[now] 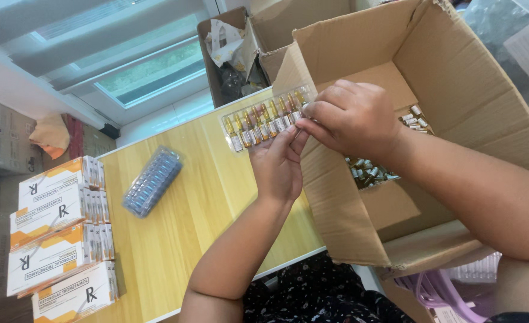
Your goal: The person places small vials from a cardboard box into clear plastic blister packs on a table. They then insert the filled blister packs into small orange and white boxes and stack the boxes on the table.
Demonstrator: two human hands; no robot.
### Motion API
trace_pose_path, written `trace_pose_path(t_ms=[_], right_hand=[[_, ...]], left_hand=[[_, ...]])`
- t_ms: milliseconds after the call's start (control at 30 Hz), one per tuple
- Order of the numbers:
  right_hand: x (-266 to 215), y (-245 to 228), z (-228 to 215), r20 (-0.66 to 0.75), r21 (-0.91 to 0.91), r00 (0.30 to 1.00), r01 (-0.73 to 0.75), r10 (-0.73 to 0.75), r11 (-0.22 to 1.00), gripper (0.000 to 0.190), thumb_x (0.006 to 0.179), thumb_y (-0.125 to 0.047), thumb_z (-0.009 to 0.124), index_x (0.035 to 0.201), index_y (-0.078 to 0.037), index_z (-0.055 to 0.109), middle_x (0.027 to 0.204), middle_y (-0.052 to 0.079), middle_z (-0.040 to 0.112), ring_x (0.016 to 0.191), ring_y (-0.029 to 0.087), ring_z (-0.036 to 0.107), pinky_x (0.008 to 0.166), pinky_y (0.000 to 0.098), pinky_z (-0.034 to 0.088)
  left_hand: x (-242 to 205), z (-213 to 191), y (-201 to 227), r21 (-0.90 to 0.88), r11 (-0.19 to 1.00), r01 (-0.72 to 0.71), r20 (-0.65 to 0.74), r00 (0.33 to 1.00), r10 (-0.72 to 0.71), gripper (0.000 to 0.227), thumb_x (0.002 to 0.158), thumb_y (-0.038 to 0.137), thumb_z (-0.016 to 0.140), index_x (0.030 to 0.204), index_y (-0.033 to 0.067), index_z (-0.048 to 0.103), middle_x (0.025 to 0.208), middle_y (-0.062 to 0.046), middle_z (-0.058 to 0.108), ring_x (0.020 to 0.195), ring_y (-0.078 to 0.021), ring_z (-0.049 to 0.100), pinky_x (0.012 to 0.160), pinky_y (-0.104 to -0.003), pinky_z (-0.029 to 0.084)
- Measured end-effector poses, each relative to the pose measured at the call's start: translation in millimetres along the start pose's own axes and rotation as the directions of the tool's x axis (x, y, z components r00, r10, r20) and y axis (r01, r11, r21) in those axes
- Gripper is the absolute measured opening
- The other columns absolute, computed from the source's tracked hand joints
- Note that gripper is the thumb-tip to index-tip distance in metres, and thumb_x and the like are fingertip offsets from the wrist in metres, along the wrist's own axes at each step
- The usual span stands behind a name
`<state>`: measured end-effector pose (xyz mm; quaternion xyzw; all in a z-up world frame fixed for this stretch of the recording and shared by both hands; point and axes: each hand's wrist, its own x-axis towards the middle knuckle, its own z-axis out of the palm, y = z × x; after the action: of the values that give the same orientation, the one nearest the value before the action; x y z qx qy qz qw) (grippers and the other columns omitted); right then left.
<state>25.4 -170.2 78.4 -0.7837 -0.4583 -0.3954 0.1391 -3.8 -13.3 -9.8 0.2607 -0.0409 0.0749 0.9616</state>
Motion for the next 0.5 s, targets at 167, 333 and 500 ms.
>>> trace_pose_path(t_ms=[167, 333, 500], right_hand=[[0, -7, -1, 0.037, 0.105, 0.995, -0.093, 0.089, 0.99, 0.017, 0.091, -0.022, 0.083, 0.097, -0.009, 0.074, 0.097, 0.007, 0.068, 0.086, 0.027, 0.066, 0.072, 0.0389, 0.054], [0, -6, -3, 0.06, 0.21, 0.993, -0.109, 0.098, 0.972, 0.018, 0.091, -0.016, 0.077, 0.106, -0.006, 0.075, 0.11, 0.013, 0.066, 0.101, 0.033, 0.063, 0.085, 0.0435, 0.053], [-1, 9, -5, 0.1, 0.455, 0.993, -0.108, 0.07, 0.884, 0.021, 0.101, -0.011, 0.067, 0.12, -0.004, 0.072, 0.118, 0.015, 0.064, 0.111, 0.033, 0.062, 0.097, 0.0426, 0.051]], left_hand=[[0, -12, -4, 0.0, 1.0, -0.025, 0.023, 0.999, 0.025, 0.041, 0.099, -0.011, 0.055, 0.138, -0.0066, 0.047, 0.126, -0.022, 0.063, 0.109, -0.028, 0.068, 0.095, -0.04, 0.061], [3, -11, -1, 0.077, 0.997, -0.024, 0.036, 0.999, 0.021, 0.043, 0.099, -0.014, 0.062, 0.138, -0.0082, 0.049, 0.127, -0.021, 0.063, 0.11, -0.0283, 0.068, 0.098, -0.04, 0.061], [2, 6, 13, 0.164, 0.984, -0.075, -0.031, 0.996, 0.081, 0.061, 0.088, -0.016, 0.064, 0.142, 0.0042, 0.044, 0.125, -0.015, 0.063, 0.109, -0.0234, 0.068, 0.091, -0.036, 0.061]])
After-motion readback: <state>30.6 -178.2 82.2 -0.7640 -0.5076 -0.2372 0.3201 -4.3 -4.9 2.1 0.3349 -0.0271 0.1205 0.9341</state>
